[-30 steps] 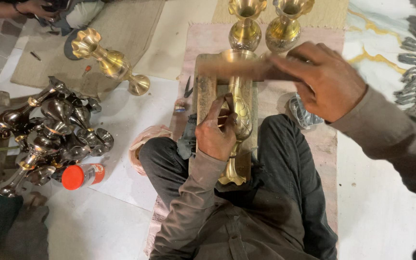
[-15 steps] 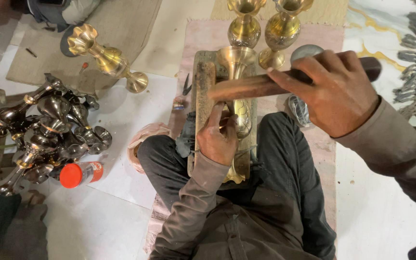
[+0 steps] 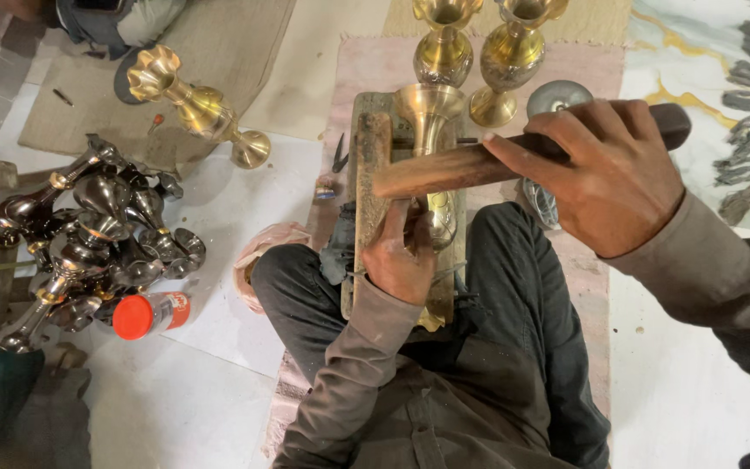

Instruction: The person sits on the floor and shapes a brass vase clamped in a wooden form, striking a punch against the vase's surface with a wooden mallet and repositioning the vase between strikes. Finished and unfinished brass vases and candlesticks lie around the work area.

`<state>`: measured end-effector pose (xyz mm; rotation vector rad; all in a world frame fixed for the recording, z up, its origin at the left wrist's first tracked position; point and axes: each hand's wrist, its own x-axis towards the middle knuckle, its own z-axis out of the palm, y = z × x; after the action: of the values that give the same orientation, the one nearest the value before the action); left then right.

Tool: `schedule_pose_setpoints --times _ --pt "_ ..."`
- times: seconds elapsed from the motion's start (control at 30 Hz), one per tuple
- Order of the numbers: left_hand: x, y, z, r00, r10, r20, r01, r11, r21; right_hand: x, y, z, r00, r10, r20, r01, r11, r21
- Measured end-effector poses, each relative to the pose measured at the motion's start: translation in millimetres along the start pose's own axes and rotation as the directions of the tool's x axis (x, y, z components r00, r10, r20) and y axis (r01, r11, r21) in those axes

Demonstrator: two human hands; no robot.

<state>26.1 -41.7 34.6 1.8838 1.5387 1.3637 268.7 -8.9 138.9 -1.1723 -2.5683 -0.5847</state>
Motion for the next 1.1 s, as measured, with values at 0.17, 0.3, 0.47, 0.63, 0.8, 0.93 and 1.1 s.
schedule_pose_setpoints --times 0.17,0.3,0.47,0.63,0.8,0.93,1.1 --pt "-6 -3 8 0.999 -0.048 0.026 0.047 0.998 0.030 -9 -4 -2 0.999 -0.009 0.049 0.010 1.000 -0.027" --pt "-12 0 8 0.995 0.083 -0.056 -0.084 0.996 -0.009 -11 -9 -1 0.992 0.090 -0.088 -0.070 0.975 0.209" --pt "-13 -1 8 0.994 0.088 -0.066 -0.092 0.994 -0.059 -19 -13 -8 0.987 0.100 -0.126 -0.077 0.981 0.177" --pt "-15 -3 8 0.996 0.070 -0.062 -0.071 0.997 -0.026 -22 -22 -11 0.973 0.186 -0.139 -0.131 0.935 0.330" --pt "-17 -4 9 0.999 0.008 -0.044 -0.008 1.000 -0.003 -17 -22 -8 0.984 0.128 -0.123 -0.095 0.965 0.243" --pt "-15 -6 10 0.999 -0.020 -0.027 0.019 0.999 -0.037 -12 -24 -8 0.982 0.125 -0.140 -0.092 0.971 0.220" --pt "-18 -2 7 0.997 0.056 -0.044 -0.057 0.998 -0.025 -12 -25 -13 0.988 0.073 -0.136 -0.058 0.992 0.114"
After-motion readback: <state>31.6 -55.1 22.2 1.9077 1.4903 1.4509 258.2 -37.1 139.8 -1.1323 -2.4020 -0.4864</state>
